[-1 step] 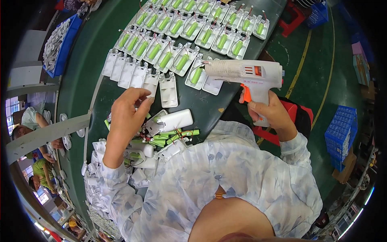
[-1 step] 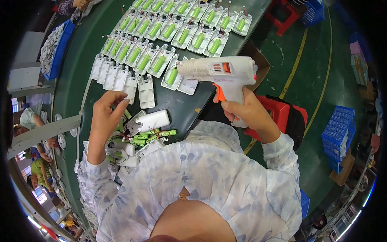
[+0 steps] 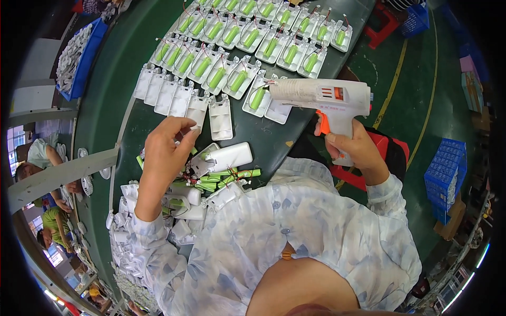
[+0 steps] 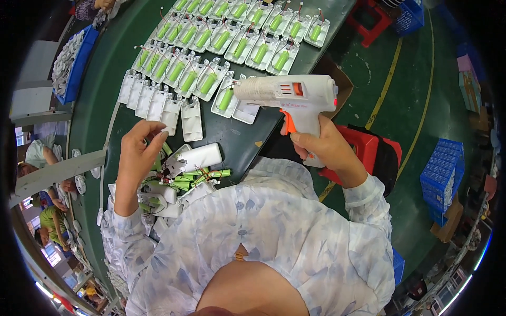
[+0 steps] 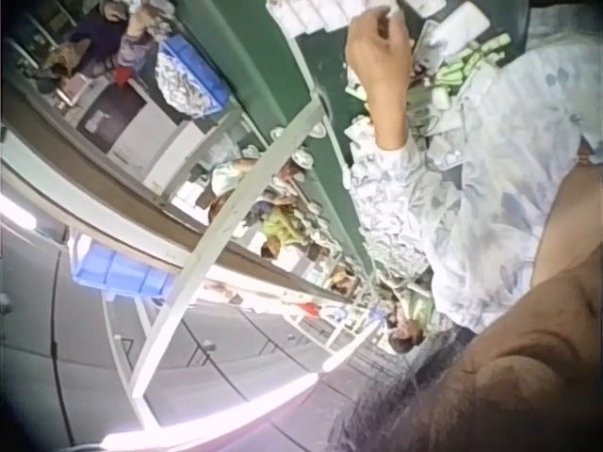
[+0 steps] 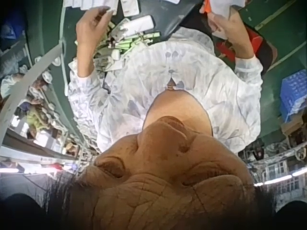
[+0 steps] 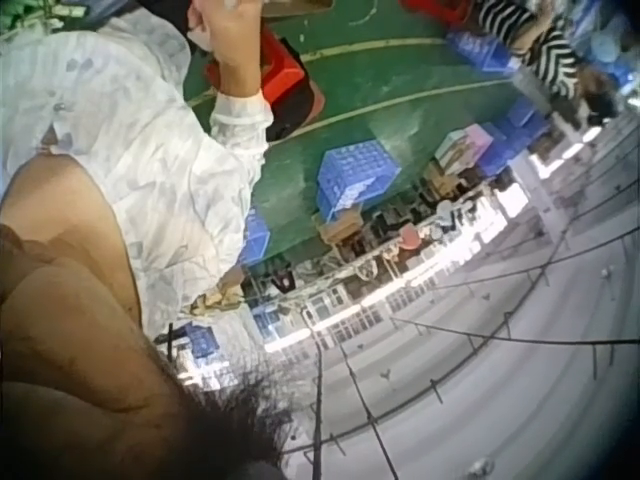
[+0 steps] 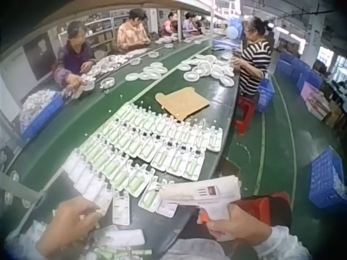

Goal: The person picks up a battery by hand and places it into a white plastic casing, then uses a glue gun to apply adhesive and secure the battery. They repeat this process for multiple units, handling one battery and casing at a time.

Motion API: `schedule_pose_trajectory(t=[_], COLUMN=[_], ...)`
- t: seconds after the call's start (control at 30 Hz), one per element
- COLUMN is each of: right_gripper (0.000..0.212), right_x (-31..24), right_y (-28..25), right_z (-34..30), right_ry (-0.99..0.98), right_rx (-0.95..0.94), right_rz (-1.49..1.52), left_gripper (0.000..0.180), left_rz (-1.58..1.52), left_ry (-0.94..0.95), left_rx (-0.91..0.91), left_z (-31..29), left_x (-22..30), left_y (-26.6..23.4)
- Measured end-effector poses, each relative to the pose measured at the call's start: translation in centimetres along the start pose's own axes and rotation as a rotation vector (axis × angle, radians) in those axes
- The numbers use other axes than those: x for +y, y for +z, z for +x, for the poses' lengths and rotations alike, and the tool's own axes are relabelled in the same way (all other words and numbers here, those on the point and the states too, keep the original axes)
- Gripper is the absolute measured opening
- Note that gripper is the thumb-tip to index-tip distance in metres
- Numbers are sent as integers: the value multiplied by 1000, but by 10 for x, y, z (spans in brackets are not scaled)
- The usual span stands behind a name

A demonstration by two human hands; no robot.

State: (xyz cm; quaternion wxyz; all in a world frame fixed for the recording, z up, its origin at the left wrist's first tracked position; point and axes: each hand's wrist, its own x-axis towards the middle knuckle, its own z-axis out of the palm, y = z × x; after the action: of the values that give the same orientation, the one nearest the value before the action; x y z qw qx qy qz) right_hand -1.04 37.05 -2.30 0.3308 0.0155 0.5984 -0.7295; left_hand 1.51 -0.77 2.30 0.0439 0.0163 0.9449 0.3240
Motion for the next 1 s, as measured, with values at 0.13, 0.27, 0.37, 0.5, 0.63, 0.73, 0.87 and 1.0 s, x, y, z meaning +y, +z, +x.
schedule_pose_trajectory(t=[0.13,0.27,0.37,0.5,0.63,0.73,0.87,1.0], right_gripper=[40,36,40,49,53,53,53,52], right_x=[3,5,0,3,11,9,10,8], right_y=[1,-4,0,-2,-6,-4,-3,0], right_z=[-3,-5,-8,-8,-9,-11,-14,-19], right_ry=[-12,-11,-48,-73,-85,-63,-82,-88], right_rx=[18,17,13,-30,-45,-27,-19,2], right_rz=[-38,-89,-71,-45,-8,-22,-31,-44], left_gripper=[14,14,15,15,20,25,24,18], left_rz=[3,-3,-10,-43,84,113,189,271], left_ry=[-43,-76,-95,-142,114,341,179,84], left_rx=[-15,-85,-123,-249,-59,-62,-87,-92], left_z=[-20,-32,-43,-58,-62,-62,-60,-58], left_x=[-1,1,3,8,13,27,28,31], left_y=[-7,-15,-20,-16,-8,11,35,45])
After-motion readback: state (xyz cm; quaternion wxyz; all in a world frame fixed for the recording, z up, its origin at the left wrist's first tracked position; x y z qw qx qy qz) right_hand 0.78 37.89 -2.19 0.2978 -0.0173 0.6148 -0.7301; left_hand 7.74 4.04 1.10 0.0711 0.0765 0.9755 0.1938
